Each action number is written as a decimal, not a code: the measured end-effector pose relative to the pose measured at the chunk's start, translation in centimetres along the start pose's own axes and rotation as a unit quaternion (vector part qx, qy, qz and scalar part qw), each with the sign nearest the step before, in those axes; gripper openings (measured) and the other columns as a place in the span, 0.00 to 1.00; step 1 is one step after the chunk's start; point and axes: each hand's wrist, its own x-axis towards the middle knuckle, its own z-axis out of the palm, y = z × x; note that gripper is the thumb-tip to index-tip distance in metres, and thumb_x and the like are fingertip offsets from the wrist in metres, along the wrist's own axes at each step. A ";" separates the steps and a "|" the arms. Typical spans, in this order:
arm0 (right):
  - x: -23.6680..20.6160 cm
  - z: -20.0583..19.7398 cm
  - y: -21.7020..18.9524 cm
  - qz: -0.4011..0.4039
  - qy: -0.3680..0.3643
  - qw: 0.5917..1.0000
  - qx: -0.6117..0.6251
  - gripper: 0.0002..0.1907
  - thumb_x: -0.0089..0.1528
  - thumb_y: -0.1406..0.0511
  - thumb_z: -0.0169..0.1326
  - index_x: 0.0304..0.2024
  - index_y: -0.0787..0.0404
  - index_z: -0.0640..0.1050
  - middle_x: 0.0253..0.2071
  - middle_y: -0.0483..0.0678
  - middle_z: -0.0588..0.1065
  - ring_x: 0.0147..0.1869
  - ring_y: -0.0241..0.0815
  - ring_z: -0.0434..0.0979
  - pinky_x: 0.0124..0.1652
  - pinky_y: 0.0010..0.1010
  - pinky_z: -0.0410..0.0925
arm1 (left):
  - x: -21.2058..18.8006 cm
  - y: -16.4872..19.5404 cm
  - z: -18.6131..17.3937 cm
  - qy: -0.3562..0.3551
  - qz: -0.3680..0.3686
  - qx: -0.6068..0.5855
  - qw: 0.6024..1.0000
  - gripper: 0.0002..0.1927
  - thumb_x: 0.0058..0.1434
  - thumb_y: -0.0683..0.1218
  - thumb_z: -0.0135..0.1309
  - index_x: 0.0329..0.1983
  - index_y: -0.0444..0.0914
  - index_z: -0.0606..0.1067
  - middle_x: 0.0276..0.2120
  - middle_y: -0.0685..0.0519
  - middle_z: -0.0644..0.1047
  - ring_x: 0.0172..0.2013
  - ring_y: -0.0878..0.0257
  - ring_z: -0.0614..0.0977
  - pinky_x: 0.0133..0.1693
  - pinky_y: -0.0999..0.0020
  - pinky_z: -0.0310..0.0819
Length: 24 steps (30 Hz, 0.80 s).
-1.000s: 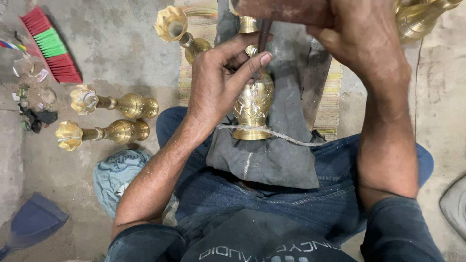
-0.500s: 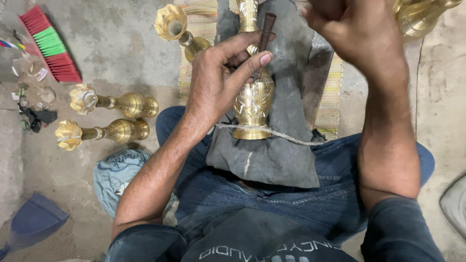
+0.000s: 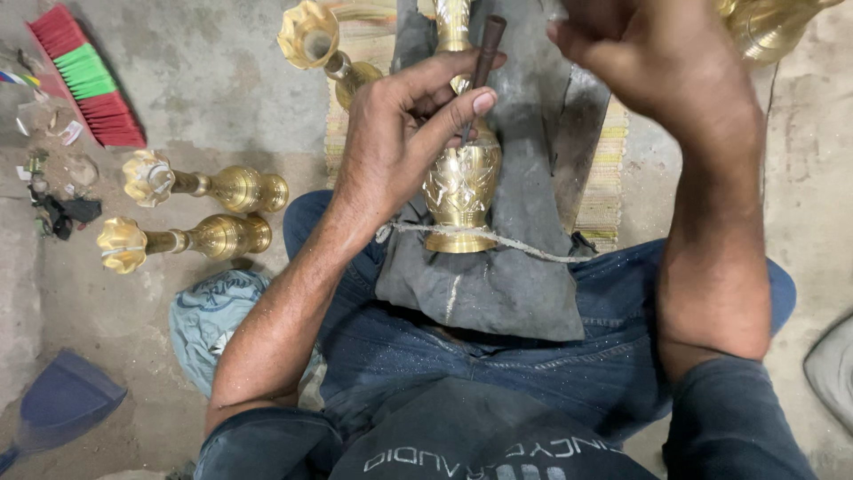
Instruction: The person sits cross-legged on the floor with a brass vase held against a cloth pad on their lap and engraves a decorative floral pattern into it. They hold a chisel against the brass surface and strike it with a wooden mallet, repositioning the chisel repeatedly to work the pattern across the vase body.
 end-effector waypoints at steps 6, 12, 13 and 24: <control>0.2 -0.4 -0.3 -0.002 -0.010 1.000 -0.012 0.10 0.65 0.71 0.65 0.41 0.69 0.75 0.31 0.51 0.73 0.35 0.45 0.74 0.36 0.36 0.67 | 0.1 0.2 -0.2 -0.011 -0.021 -0.014 1.000 0.18 0.72 0.50 0.60 0.63 0.43 0.78 0.20 0.61 0.74 0.24 0.75 0.79 0.27 0.76 0.74; 0.6 0.1 0.3 0.142 -0.053 0.987 0.052 0.16 0.71 0.66 0.67 0.35 0.68 0.74 0.26 0.54 0.71 0.30 0.51 0.73 0.32 0.41 0.66 | 0.2 0.6 -0.4 -0.022 -0.022 -0.039 0.999 0.18 0.74 0.49 0.59 0.65 0.43 0.77 0.21 0.61 0.75 0.27 0.76 0.80 0.30 0.76 0.75; 0.6 0.1 0.3 0.144 -0.056 0.987 0.049 0.17 0.71 0.66 0.68 0.36 0.68 0.74 0.26 0.54 0.71 0.30 0.51 0.73 0.32 0.41 0.66 | 0.2 0.6 -0.4 -0.025 -0.022 -0.050 0.998 0.18 0.74 0.49 0.59 0.66 0.43 0.76 0.22 0.62 0.76 0.29 0.76 0.81 0.32 0.76 0.76; 0.6 -0.6 -0.4 0.018 -0.042 0.999 -0.011 0.14 0.65 0.70 0.69 0.39 0.73 0.75 0.28 0.58 0.73 0.30 0.51 0.74 0.30 0.41 0.65 | -0.1 0.4 -0.3 -0.017 -0.035 -0.059 0.998 0.19 0.74 0.50 0.58 0.66 0.42 0.77 0.22 0.61 0.73 0.27 0.76 0.78 0.31 0.76 0.74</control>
